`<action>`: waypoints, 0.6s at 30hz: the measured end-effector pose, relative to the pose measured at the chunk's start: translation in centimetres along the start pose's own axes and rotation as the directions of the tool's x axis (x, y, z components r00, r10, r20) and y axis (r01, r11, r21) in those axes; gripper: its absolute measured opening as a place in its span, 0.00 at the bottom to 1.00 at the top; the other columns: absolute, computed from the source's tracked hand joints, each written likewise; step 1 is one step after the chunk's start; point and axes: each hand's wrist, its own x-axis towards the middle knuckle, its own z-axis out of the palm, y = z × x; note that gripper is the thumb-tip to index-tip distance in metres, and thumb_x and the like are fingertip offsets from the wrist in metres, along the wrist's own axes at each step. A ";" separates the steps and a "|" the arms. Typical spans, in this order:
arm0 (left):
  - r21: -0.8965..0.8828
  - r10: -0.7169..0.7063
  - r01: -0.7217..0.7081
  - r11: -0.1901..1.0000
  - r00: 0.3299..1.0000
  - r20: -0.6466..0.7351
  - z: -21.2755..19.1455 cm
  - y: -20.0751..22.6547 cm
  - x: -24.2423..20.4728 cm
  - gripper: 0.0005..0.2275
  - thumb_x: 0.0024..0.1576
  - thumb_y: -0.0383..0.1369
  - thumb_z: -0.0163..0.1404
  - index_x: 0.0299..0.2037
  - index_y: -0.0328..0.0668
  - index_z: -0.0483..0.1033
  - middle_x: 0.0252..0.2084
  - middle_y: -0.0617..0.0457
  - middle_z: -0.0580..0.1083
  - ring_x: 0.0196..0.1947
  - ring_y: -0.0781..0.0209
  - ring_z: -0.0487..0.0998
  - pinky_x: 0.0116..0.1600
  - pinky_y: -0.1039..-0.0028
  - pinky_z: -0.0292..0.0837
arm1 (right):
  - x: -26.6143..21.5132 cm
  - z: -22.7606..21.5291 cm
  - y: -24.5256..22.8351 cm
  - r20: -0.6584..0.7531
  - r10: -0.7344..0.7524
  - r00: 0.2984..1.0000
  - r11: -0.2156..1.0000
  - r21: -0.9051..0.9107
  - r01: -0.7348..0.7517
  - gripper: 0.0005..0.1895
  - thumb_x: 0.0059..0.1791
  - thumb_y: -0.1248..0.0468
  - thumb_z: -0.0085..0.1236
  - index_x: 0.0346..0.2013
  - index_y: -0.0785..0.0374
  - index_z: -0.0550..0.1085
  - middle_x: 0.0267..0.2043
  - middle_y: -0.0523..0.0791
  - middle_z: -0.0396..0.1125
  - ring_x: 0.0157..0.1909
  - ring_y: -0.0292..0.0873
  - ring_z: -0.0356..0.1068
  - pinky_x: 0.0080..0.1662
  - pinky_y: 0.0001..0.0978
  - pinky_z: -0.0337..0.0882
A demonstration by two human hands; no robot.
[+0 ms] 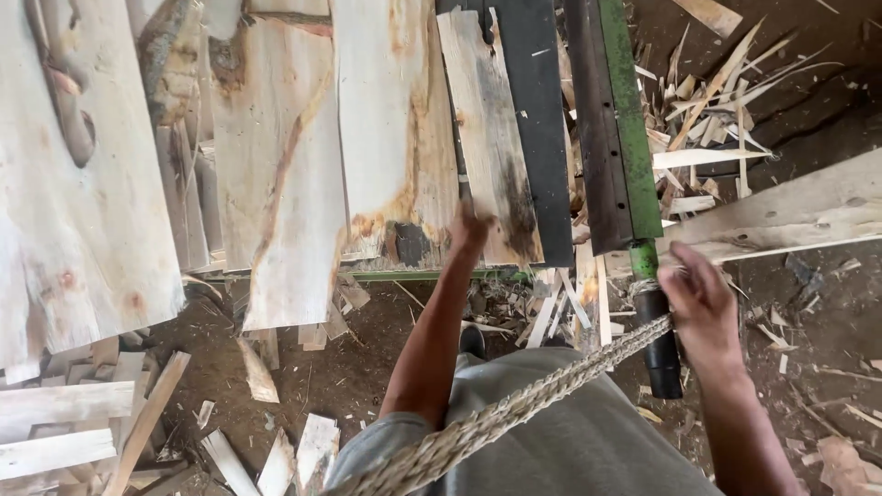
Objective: Manually trimming thin wood planks or veneers using a large lever-operated shear blade.
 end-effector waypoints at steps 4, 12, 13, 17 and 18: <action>0.136 -0.171 0.166 0.977 0.985 0.026 -1.4 4.6 -2.5 0.36 0.61 0.22 0.51 0.77 0.51 0.45 0.70 0.45 0.61 0.37 0.39 0.80 0.37 0.57 0.83 | -4.9 0.1 -8.0 0.241 0.112 0.964 0.924 0.331 -0.190 0.50 0.44 0.38 0.53 0.76 0.57 0.56 0.47 0.48 0.71 0.46 0.36 0.78 0.39 0.32 0.82; -0.081 0.021 -0.008 0.997 0.988 0.155 4.9 3.3 -1.6 0.39 0.55 0.25 0.57 0.77 0.50 0.49 0.50 0.39 0.80 0.37 0.61 0.82 0.39 0.75 0.84 | -5.3 0.5 -6.8 0.339 0.278 0.899 0.958 -0.025 -0.287 0.63 0.42 0.72 0.57 0.80 0.44 0.29 0.43 0.54 0.69 0.24 0.46 0.70 0.24 0.39 0.76; -0.088 0.016 -0.002 0.996 0.988 0.154 5.3 4.0 -1.9 0.39 0.55 0.25 0.57 0.77 0.50 0.49 0.50 0.39 0.80 0.37 0.61 0.82 0.39 0.75 0.84 | -5.6 0.5 -7.6 0.339 0.282 0.898 0.957 -0.034 -0.288 0.63 0.42 0.72 0.57 0.80 0.44 0.29 0.43 0.54 0.69 0.24 0.46 0.70 0.24 0.39 0.76; 0.388 -0.013 -0.044 0.921 0.990 0.142 6.9 3.7 -0.8 0.40 0.59 0.36 0.56 0.78 0.51 0.42 0.45 0.41 0.80 0.25 0.58 0.79 0.29 0.70 0.79 | -5.7 0.8 -6.7 0.287 0.266 0.920 0.957 -0.192 -0.217 0.58 0.47 0.74 0.52 0.80 0.46 0.29 0.47 0.56 0.68 0.24 0.45 0.72 0.26 0.40 0.79; 0.474 0.037 -0.107 0.874 0.987 0.156 7.4 2.8 -0.2 0.41 0.60 0.38 0.56 0.78 0.50 0.38 0.44 0.40 0.80 0.23 0.59 0.79 0.28 0.71 0.77 | -5.6 0.9 -5.4 0.309 0.220 0.925 0.952 -0.276 -0.134 0.58 0.47 0.73 0.52 0.81 0.45 0.29 0.50 0.56 0.67 0.24 0.47 0.74 0.27 0.40 0.83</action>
